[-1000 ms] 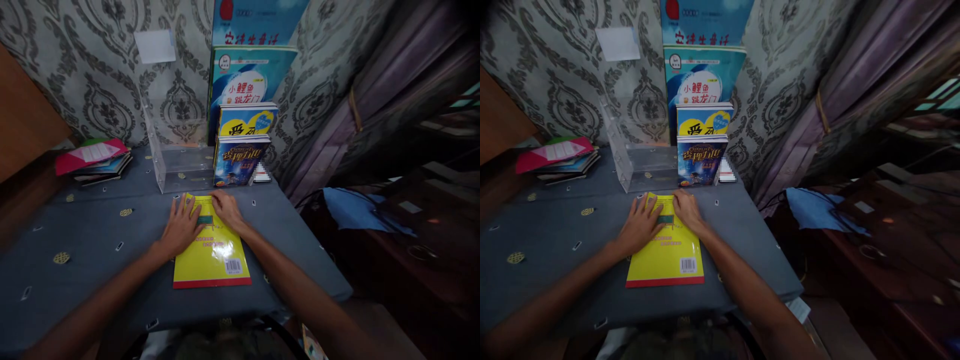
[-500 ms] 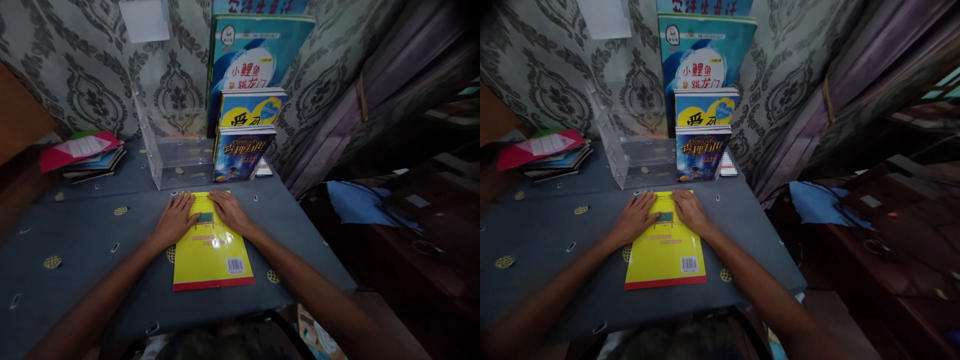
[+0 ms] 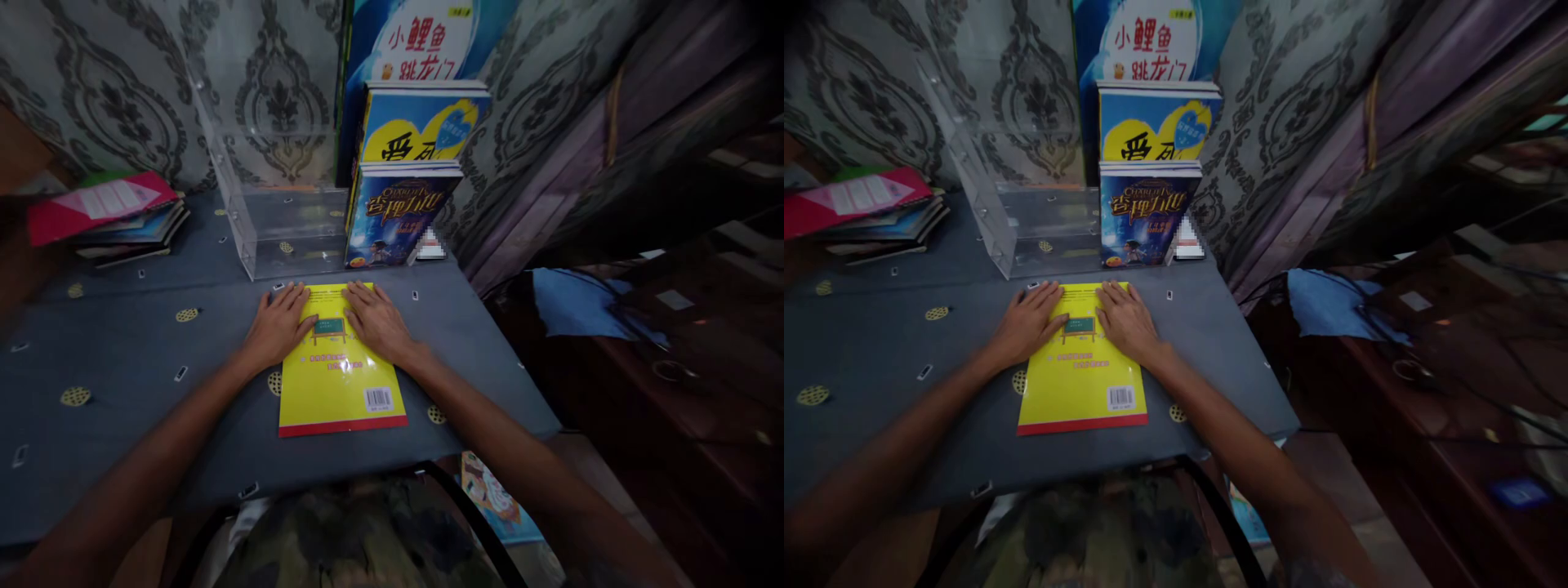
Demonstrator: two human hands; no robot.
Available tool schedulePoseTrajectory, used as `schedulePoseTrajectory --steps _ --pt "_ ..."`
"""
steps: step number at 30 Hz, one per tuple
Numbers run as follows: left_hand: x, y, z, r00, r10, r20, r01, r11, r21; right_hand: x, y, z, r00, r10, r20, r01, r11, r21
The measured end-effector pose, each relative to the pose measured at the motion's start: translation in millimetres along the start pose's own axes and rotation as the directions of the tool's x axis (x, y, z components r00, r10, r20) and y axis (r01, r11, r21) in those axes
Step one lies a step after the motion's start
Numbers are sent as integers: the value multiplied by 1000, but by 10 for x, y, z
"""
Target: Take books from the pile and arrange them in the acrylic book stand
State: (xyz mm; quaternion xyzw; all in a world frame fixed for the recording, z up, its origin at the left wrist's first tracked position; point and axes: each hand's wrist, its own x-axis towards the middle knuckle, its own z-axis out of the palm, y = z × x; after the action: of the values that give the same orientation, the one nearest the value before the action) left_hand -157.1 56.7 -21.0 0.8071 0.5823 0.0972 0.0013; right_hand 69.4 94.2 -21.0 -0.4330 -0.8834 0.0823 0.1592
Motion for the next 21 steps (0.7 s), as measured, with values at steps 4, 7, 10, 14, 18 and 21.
schedulePoseTrajectory --steps 4,7,10,14,18,21 --pt "37 -144 -3 1000 5 8 -5 998 -70 -38 -202 46 995 -79 59 78 997 24" --pt "66 -262 -21 999 20 47 -14 991 -131 -42 -447 94 975 -190 117 184 981 58" --pt "74 -317 -44 997 25 66 -14 985 -169 -62 -700 121 931 -321 172 307 946 108" --pt "61 -295 -61 997 18 79 -3 984 -177 -194 -923 131 893 -410 184 393 911 123" --pt "48 -275 -58 996 23 81 -7 983 -183 -442 -1032 160 846 -504 175 483 863 150" --pt "39 -274 -56 997 25 78 -10 983 -185 -626 -1081 185 829 -538 155 519 842 146"
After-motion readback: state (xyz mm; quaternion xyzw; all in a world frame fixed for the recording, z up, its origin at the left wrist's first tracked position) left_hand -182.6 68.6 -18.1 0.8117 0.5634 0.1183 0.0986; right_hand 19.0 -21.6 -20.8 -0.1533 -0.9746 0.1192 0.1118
